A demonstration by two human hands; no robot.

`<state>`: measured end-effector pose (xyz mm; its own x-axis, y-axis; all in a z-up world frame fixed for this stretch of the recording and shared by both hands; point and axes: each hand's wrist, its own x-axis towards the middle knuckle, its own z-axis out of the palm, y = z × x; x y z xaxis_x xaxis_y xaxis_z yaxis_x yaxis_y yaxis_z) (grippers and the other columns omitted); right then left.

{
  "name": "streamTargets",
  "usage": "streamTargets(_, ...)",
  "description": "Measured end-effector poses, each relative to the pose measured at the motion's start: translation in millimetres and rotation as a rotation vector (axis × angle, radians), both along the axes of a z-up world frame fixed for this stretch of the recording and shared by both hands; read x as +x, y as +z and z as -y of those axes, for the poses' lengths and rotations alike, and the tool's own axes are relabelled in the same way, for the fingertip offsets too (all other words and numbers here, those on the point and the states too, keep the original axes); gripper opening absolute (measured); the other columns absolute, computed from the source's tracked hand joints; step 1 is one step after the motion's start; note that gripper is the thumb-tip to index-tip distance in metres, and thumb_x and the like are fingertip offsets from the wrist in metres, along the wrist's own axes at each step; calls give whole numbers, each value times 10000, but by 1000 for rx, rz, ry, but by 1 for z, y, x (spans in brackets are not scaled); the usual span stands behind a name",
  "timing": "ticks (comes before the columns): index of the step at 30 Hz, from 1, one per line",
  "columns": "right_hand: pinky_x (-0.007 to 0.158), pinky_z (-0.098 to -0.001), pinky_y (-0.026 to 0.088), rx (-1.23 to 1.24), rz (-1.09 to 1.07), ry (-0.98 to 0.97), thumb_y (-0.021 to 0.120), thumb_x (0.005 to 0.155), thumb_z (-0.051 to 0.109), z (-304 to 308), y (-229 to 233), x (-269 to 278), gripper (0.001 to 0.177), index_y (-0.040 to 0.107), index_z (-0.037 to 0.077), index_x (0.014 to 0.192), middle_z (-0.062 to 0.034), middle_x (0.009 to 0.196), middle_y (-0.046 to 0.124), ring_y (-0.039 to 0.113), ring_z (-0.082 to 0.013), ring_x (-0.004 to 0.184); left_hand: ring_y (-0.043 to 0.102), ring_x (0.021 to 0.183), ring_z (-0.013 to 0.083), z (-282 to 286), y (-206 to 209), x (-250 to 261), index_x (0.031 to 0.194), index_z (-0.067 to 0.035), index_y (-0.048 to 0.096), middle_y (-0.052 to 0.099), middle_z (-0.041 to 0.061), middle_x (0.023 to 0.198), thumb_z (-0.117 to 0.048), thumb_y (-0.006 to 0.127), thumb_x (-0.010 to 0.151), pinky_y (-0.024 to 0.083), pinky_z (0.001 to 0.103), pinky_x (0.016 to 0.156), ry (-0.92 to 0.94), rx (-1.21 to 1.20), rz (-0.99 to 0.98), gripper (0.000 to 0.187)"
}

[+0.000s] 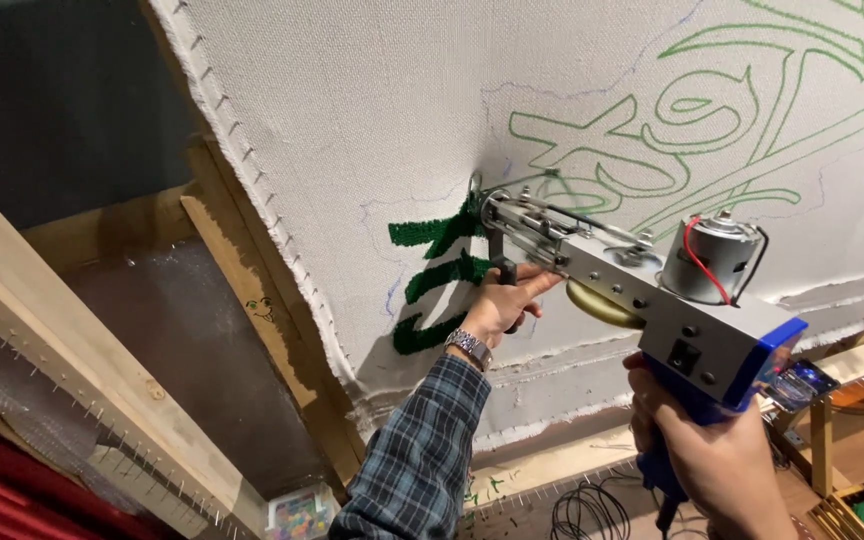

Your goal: Using a tufting gun to fill in a green design on a canvas stretched over a wooden frame.

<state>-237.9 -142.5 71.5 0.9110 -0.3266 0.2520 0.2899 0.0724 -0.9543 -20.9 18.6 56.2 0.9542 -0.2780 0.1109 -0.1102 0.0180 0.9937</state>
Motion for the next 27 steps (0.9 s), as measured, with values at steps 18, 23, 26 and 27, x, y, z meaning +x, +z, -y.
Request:
streamTargets(18, 399, -389, 373, 70, 90, 168, 650, 914, 91, 62, -13, -31, 411, 673, -98, 1279, -123, 662, 446, 429, -246, 480, 753, 865, 215, 10, 4, -31, 1318, -71, 690, 710, 137, 1359, -331, 734, 917, 454, 167, 512, -496, 2, 75, 481)
streamTargets(23, 446, -397, 296, 85, 91, 181, 604, 935, 43, 80, -19, -44, 374, 647, -134, 1261, -151, 604, 385, 350, -253, 470, 678, 757, 126, 25, 7, -51, 1361, -66, 686, 764, 83, 1175, -429, 728, 883, 431, 185, 524, -490, 100, 89, 602)
streamTargets(26, 455, -382, 308, 42, 130, 214, 616, 947, 105, 88, -22, -52, 393, 653, -121, 1266, -131, 582, 419, 388, -237, 454, 706, 786, 130, 38, 1, -59, 1346, -45, 675, 731, 139, 1299, -306, 761, 883, 448, 157, 508, -437, 1, 18, 538)
streamTargets(27, 449, -389, 274, 56, 73, 167, 608, 941, 70, 87, -20, -57, 382, 656, -136, 1258, -147, 610, 398, 370, -265, 466, 734, 852, 168, 42, 4, -65, 1256, -71, 658, 703, 147, 1356, -338, 783, 837, 427, 163, 499, -392, -14, 5, 512)
